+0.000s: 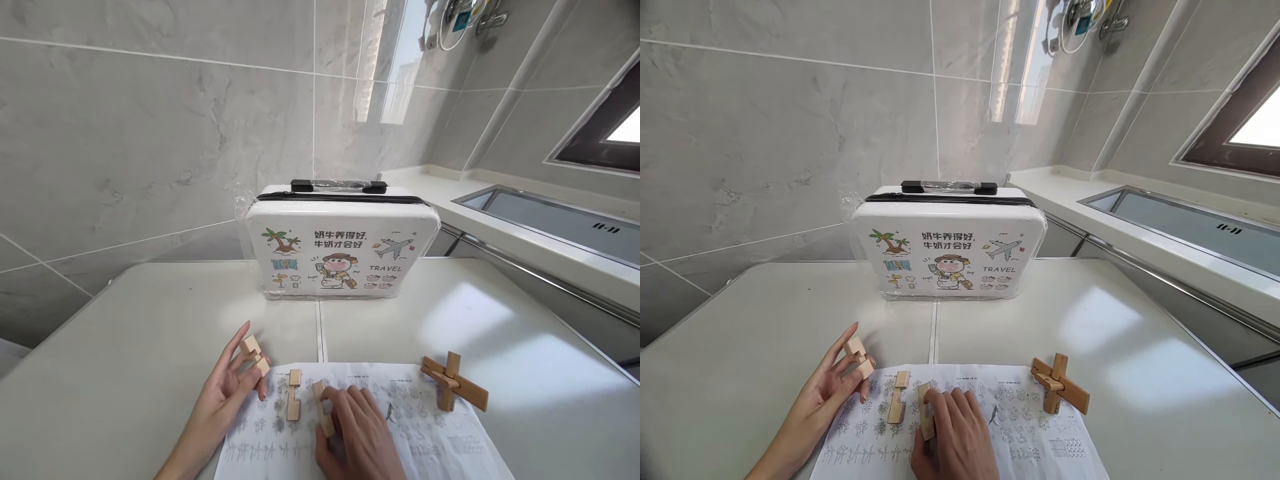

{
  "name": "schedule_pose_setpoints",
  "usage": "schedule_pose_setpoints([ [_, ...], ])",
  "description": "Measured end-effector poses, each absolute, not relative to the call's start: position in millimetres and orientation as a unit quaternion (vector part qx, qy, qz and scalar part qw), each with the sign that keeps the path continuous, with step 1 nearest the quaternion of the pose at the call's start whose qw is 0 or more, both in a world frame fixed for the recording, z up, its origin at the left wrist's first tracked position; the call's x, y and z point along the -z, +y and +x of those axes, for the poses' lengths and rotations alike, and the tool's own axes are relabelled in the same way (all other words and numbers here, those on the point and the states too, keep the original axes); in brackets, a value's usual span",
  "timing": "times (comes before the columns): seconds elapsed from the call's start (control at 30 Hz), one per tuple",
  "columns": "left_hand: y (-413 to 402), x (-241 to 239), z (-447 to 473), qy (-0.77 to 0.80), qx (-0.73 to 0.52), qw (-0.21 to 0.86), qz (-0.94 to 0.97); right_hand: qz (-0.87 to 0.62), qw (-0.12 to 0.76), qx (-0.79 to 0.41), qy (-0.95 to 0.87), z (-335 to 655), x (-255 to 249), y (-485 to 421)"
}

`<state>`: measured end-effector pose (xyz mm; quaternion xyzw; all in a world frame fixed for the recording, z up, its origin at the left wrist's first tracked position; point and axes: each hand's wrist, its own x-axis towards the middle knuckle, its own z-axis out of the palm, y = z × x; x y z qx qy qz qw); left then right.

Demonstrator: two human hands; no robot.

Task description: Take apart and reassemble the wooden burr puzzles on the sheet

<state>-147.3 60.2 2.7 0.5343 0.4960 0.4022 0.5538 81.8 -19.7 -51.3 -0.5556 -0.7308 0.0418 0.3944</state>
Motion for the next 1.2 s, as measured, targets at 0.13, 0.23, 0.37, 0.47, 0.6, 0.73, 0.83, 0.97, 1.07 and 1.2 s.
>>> schedule_pose_setpoints([
  [0.13,57.9,0.2,-147.9,0.514,-0.389,0.591,0.485,-0.575,0.364,-0.055,-0.731,84.6,53.5,-22.0],
  [0.23,53.4,-0.6,-145.7,0.511,-0.378,0.608,0.476,-0.560,0.363,-0.064,-0.742,87.7,55.0,-23.0],
  [0.37,40.5,-5.4,-132.7,0.483,-0.359,0.625,0.497,-0.561,0.406,-0.125,-0.710,89.1,56.4,-25.2],
  [0.47,29.8,-4.8,-121.8,0.485,-0.350,0.615,0.514,-0.536,0.441,-0.189,-0.695,90.3,55.4,-27.7],
  [0.6,22.9,6.8,-118.4,0.469,-0.285,0.626,0.554,-0.505,0.455,-0.251,-0.688,93.9,53.7,-31.7],
  [0.73,21.4,18.1,-123.6,0.451,-0.230,0.615,0.604,-0.509,0.449,-0.265,-0.685,96.3,54.7,-35.1],
  [0.83,18.7,18.9,-125.3,0.454,-0.199,0.625,0.604,-0.493,0.432,-0.270,-0.706,96.8,53.3,-35.9],
  [0.97,13.5,14.0,-122.4,0.439,-0.186,0.650,0.593,-0.480,0.431,-0.249,-0.723,96.4,49.2,-34.2],
  [1.07,11.4,11.4,-120.2,0.435,-0.194,0.652,0.590,-0.476,0.448,-0.232,-0.720,94.7,49.3,-31.6],
  [1.2,12.6,10.4,-121.1,0.422,-0.206,0.667,0.578,-0.476,0.472,-0.222,-0.709,92.8,52.7,-29.6],
])
